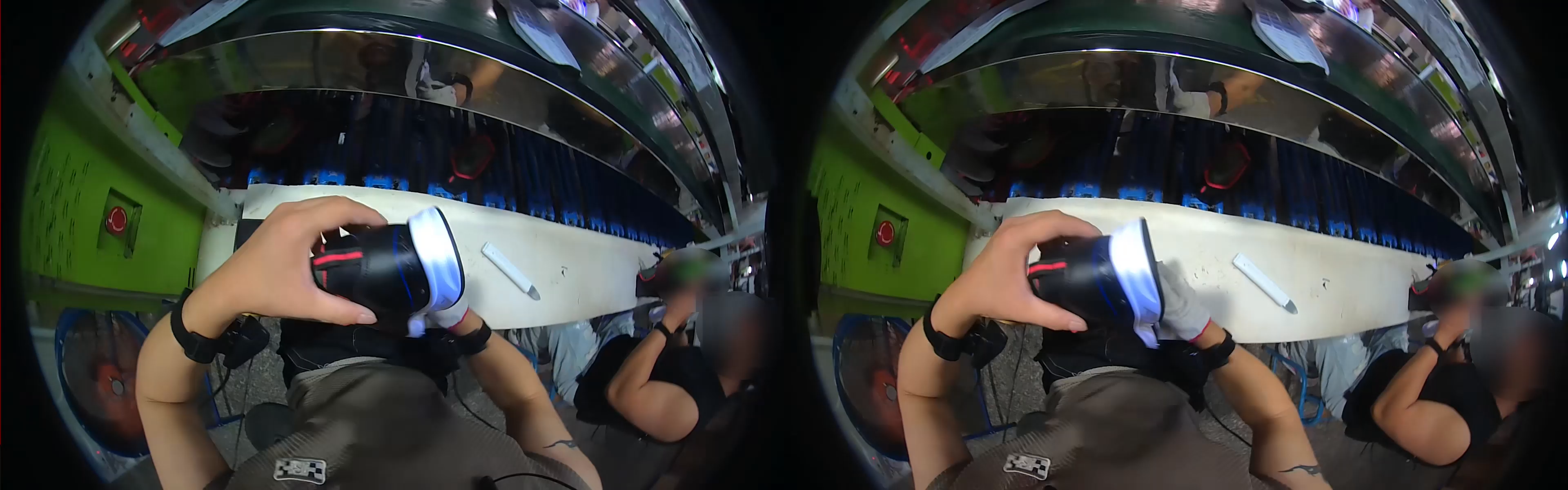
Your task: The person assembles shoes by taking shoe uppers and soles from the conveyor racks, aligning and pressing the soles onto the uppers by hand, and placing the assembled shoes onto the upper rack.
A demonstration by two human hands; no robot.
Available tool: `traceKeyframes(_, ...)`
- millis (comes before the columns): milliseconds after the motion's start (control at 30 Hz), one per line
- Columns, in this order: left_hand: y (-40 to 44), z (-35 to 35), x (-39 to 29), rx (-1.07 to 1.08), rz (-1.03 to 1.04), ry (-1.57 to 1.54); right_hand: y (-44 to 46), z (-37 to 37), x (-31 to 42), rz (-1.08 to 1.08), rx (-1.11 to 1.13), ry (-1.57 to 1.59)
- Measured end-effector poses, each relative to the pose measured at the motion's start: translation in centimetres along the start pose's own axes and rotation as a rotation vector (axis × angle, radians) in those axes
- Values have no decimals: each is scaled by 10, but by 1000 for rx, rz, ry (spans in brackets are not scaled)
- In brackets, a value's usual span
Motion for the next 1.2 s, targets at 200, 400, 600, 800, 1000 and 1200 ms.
traceKeyframes(200,9,-3,-2,56,-116,155,36,-52,121,-161,112,253)
traceKeyframes(400,17,-10,9,52,-66,202,67,-25,127,-44,-16,568)
traceKeyframes(600,-8,-22,35,20,-125,66,72,9,104,-119,-323,1030)
traceKeyframes(800,-7,-17,35,-9,-83,91,76,6,123,-165,-127,624)
traceKeyframes(1000,31,9,5,92,-67,261,62,-32,128,-96,-81,353)
traceKeyframes(1200,54,33,-11,226,51,279,32,-72,143,-129,-161,-23)
Point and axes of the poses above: each hand's wrist, its own y-axis towards the middle knuckle, its own z-axis out of the palm, x = y × z, the point moved 5 cm from there along y, towards the middle knuckle, and after that the axes turned 12 degrees about -y, right-handed, at the moved point
